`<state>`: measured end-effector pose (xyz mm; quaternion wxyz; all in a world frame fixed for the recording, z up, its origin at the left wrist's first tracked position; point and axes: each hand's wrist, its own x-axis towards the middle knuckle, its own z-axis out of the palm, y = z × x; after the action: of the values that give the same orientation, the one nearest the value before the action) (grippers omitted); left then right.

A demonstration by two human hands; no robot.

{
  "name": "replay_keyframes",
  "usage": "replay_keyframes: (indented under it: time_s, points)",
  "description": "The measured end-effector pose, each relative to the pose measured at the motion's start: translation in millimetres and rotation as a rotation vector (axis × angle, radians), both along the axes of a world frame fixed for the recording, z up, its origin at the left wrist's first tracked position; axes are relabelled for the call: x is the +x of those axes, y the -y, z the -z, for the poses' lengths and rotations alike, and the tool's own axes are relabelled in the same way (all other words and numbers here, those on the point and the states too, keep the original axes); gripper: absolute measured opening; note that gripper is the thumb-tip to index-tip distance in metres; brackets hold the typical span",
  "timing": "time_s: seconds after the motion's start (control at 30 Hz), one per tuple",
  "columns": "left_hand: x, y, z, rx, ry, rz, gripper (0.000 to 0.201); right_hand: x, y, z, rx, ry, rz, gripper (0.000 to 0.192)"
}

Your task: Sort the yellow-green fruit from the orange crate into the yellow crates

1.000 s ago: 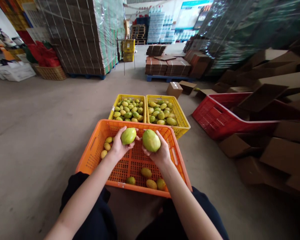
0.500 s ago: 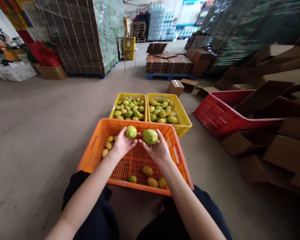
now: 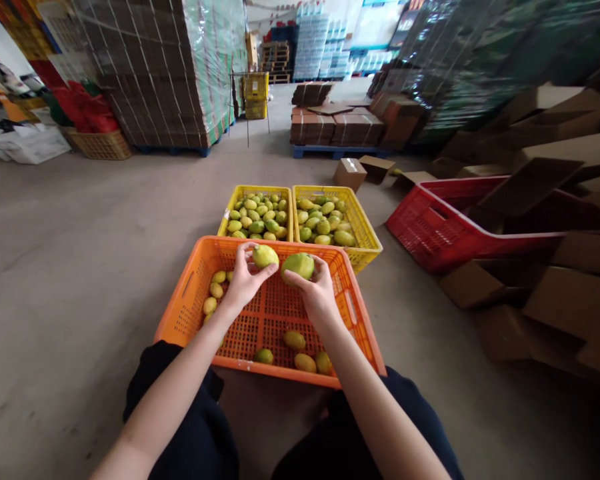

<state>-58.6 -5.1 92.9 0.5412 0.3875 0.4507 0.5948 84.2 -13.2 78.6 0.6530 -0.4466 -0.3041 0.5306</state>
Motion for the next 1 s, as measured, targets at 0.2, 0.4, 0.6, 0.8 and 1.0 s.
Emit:
replay_keyframes:
  time_s: [0.2,0.4,0.6,0.8,1.0]
  points:
    - [-7,-1,1.1,0.145,-0.205,0.041,0.058,2,1,0.5,0.18,0.222,0.06,0.054]
    - [-9,-1,-1.3,0.116,-0.141,0.086,0.054,3,4,-8.4,0.167,0.111,0.011,0.054]
    - [-13,0,-8.4,-0.081,0.284,0.265,0.039,9,0,-10.3,-0.013,-0.33,-0.14,0.017]
    - [-20,-4,-9.7,-0.197,0.486,0.441,0.04,13,2,-23.4,-0.122,-0.592,-0.262,0.032]
    - [-1,-3,49.0,-0.431,0.163,0.484,0.033,38,2,-26.5,-0.254,-0.774,-0.172,0.033]
